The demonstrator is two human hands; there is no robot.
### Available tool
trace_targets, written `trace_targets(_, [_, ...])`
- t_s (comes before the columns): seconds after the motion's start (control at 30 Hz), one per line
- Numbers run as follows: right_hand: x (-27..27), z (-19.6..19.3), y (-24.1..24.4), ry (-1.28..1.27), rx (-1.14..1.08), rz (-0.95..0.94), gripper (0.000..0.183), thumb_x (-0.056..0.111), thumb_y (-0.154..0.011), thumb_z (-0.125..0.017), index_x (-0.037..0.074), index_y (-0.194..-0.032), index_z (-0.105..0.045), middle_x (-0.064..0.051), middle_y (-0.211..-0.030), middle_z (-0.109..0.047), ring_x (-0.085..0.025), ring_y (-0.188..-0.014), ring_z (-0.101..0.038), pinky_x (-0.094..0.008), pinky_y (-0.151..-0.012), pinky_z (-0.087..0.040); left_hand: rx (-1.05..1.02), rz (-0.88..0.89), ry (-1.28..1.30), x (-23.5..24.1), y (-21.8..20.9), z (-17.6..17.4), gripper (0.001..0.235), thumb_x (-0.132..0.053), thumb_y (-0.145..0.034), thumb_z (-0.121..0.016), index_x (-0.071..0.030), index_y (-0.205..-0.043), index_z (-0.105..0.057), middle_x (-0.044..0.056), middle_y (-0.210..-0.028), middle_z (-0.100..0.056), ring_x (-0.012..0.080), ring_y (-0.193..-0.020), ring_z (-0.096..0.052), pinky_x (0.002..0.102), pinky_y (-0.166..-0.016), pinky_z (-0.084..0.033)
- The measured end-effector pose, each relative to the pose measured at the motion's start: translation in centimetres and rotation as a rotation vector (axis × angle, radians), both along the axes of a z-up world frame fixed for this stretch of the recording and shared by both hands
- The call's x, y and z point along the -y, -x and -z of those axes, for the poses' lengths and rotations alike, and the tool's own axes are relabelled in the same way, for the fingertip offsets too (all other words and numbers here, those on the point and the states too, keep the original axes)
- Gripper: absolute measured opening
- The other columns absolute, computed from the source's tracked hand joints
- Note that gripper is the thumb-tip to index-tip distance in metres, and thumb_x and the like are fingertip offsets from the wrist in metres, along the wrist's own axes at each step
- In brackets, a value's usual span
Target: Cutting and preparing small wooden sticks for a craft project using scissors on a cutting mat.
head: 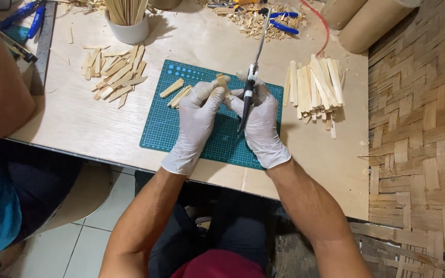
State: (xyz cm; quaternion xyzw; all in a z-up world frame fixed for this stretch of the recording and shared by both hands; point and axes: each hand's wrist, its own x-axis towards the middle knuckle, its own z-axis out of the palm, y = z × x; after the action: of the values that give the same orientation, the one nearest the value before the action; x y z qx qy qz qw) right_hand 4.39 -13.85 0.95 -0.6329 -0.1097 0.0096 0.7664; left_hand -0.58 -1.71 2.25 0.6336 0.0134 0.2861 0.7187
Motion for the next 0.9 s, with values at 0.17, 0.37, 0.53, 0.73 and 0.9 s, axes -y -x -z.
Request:
trace_targets(0.17, [0.1,0.4,-0.1,0.003,-0.014,-0.023,0.055,0.002,-0.080,-0.088,0.006,-0.130,-0.065,-0.015,-0.090,-0.075,-0.016,-0.082,-0.074,-0.026,-0.073,-0.066,-0.007,-0.068,-0.018,0.9,0.1,-0.5,0.018,-0.017,-0.099,-0.074,-0.010,-0.115,-0.078,0.008,-0.098,-0.071,0.0130,-0.092,-0.064,0.032,-0.084,-0.055])
trace_targets(0.37, [-0.1,0.7,-0.2,-0.048,-0.044,-0.034,0.052,-0.001,-0.081,-0.087,0.004,-0.129,-0.066,-0.016,-0.087,-0.076,-0.017,-0.078,-0.076,-0.028,-0.071,-0.067,-0.057,-0.098,0.051,1.1,-0.2,0.6,0.019,-0.020,-0.098,-0.075,-0.010,-0.115,-0.077,0.006,-0.096,-0.071,0.0099,-0.090,-0.062,0.031,-0.083,-0.055])
trace_targets(0.53, [0.0,0.8,-0.2,-0.047,-0.054,-0.049,0.052,0.001,-0.080,-0.086,0.006,-0.128,-0.067,-0.016,-0.088,-0.076,-0.017,-0.078,-0.076,-0.027,-0.070,-0.067,-0.073,-0.085,0.083,1.3,-0.2,0.1,0.015,-0.021,-0.100,-0.073,-0.013,-0.110,-0.080,0.004,-0.096,-0.074,0.0088,-0.089,-0.064,0.029,-0.083,-0.055])
trace_targets(0.73, [-0.4,-0.9,0.8,-0.025,-0.129,-0.103,0.055,0.003,-0.079,-0.087,0.003,-0.129,-0.065,-0.016,-0.089,-0.075,-0.020,-0.077,-0.076,-0.028,-0.069,-0.066,-0.112,-0.059,0.071,0.2,-0.2,0.3,0.011,-0.018,-0.098,-0.073,-0.010,-0.102,-0.080,0.006,-0.078,-0.073,0.0104,-0.073,-0.068,0.028,-0.072,-0.060])
trace_targets(0.9, [0.7,-1.0,-0.2,0.122,-0.102,-0.214,0.054,0.003,-0.079,-0.086,0.005,-0.129,-0.066,-0.012,-0.082,-0.073,-0.015,-0.066,-0.073,-0.024,-0.058,-0.064,-0.147,-0.076,0.062,-0.6,0.3,0.2,0.014,-0.016,-0.101,-0.068,-0.007,-0.102,-0.079,0.007,-0.078,-0.075,0.0087,-0.069,-0.064,0.026,-0.068,-0.058])
